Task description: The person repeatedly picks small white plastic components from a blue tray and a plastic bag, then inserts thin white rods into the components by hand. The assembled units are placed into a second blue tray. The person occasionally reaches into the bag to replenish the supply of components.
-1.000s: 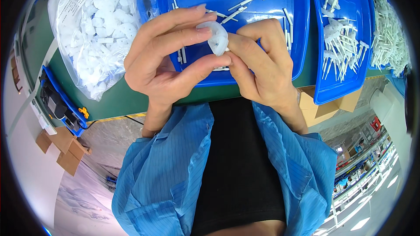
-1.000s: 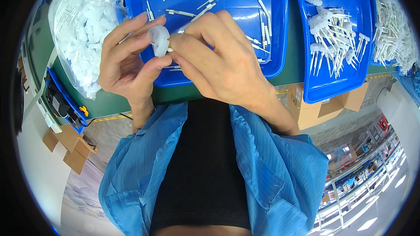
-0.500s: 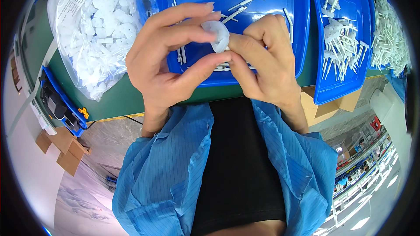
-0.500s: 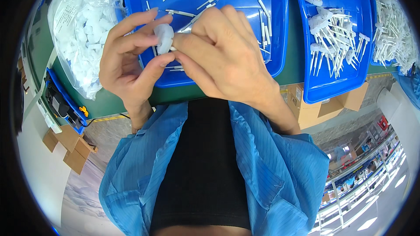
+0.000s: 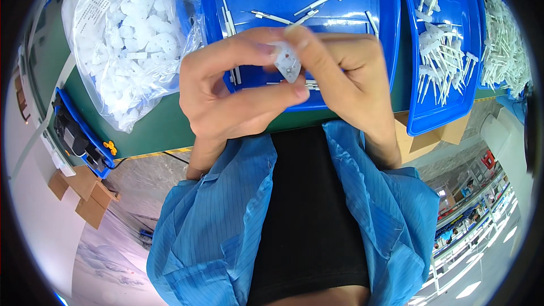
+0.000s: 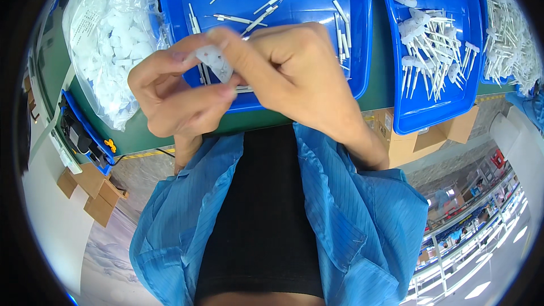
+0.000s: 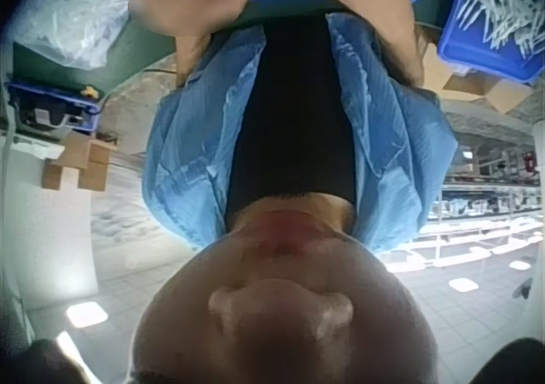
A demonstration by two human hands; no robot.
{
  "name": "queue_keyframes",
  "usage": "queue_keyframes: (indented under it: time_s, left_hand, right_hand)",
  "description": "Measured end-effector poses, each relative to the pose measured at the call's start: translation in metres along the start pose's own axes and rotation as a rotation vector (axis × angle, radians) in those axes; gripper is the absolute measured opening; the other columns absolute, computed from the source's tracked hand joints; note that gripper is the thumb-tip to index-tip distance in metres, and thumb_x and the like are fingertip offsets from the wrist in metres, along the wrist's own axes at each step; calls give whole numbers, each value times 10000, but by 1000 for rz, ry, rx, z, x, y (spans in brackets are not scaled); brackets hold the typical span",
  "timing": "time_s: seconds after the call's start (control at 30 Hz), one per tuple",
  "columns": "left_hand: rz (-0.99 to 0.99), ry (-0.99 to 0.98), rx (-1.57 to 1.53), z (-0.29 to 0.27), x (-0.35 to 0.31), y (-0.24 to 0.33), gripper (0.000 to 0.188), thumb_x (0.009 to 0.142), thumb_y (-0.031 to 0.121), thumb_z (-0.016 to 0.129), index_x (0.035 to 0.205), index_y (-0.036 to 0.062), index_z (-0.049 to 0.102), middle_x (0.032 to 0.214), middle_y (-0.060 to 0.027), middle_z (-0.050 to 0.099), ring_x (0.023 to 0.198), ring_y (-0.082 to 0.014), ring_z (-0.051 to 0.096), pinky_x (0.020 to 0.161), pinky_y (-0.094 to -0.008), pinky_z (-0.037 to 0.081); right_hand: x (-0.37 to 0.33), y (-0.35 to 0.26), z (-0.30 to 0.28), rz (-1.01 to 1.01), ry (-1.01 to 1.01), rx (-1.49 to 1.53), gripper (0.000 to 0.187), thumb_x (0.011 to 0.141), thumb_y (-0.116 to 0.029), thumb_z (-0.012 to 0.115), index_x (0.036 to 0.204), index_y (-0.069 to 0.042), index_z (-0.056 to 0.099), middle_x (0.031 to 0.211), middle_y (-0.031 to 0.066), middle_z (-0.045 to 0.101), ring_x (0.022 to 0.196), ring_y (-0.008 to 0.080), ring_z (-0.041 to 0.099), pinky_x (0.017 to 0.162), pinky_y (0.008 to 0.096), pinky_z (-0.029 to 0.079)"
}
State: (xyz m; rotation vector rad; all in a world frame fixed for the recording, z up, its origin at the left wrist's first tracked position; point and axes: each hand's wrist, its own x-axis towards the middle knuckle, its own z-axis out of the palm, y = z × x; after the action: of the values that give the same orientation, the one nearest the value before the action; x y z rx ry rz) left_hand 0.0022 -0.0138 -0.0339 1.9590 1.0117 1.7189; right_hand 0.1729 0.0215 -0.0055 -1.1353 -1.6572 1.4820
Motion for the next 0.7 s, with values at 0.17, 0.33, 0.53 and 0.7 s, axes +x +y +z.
queue_keyframes:
  time_s: [0.17, 0.33, 0.53, 0.7]
  left_hand:
    - [-469, 257, -356, 6, 6, 19, 348, 685, -61, 813, 986, -50, 639, 1194, -207, 472, 981, -412, 670, 857, -445, 586]
    - [-369, 118, -484, -6, -5, -2, 240, 827, -47, 699, 1046, -36, 603, 1197, -182, 474, 1031, -453, 641, 896, -436, 570]
    - [-656, 247, -515, -11, 2, 4, 230, 963, 100, 572, 1170, 22, 512, 1226, -176, 501, 1067, -495, 611, 839, -398, 615]
    - [-774, 346, -663, -8, 2, 8, 232, 942, 134, 636, 1106, -3, 547, 1113, -150, 579, 990, -390, 676, 810, -408, 610]
  right_hand:
    - [15, 5, -10, -38, 239, -720, 308, 888, -201, 690, 695, 34, 640, 586, 171, 614, 545, 339, 641, 485, 386, 491]
    - [13, 11, -5, 83, 152, -632, 187, 823, -129, 705, 864, 42, 642, 847, 225, 667, 709, 369, 659, 647, 435, 528]
    - [4, -1, -8, -49, 99, -431, 155, 858, -72, 659, 952, 1, 559, 800, 155, 663, 634, 315, 670, 554, 388, 522]
    - [-11, -21, 13, 27, 84, -37, 67, 978, -81, 557, 994, -17, 572, 769, 69, 650, 602, 115, 592, 529, 224, 415]
